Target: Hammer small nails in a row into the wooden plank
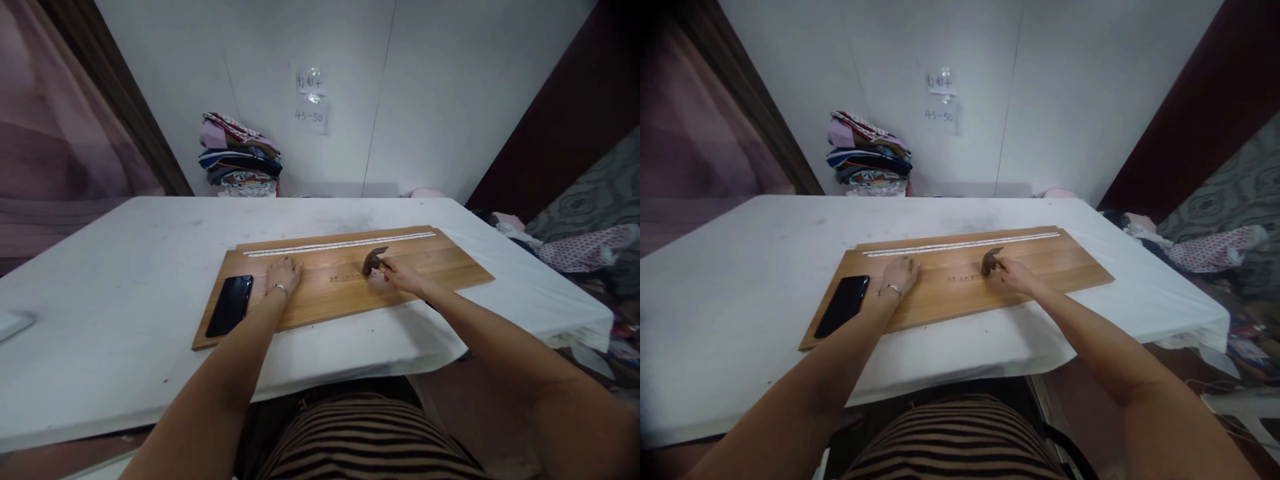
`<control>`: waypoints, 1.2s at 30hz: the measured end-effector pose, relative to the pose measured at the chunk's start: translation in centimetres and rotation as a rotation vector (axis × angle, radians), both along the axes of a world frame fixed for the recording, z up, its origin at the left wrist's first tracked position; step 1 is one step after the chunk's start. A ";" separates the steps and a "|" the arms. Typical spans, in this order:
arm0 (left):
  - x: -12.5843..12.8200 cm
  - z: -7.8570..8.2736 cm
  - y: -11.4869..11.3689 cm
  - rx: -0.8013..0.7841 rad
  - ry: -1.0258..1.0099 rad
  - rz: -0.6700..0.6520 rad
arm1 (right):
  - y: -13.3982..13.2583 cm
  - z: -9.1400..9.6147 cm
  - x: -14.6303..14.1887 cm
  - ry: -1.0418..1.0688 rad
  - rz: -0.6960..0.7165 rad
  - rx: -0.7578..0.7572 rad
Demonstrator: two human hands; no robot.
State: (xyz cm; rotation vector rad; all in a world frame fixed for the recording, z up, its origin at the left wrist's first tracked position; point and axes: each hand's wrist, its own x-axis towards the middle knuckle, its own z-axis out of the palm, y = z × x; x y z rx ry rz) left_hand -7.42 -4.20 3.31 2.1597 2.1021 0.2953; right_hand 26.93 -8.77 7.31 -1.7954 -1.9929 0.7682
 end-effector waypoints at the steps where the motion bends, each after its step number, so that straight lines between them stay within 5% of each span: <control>1: 0.0 0.0 0.0 0.003 -0.005 -0.003 | 0.0 0.1 0.0 -0.011 0.009 0.012; 36: -0.6 -1.5 1.1 0.071 -0.088 -0.001 | -0.7 1.2 -0.1 -0.009 -0.061 -0.033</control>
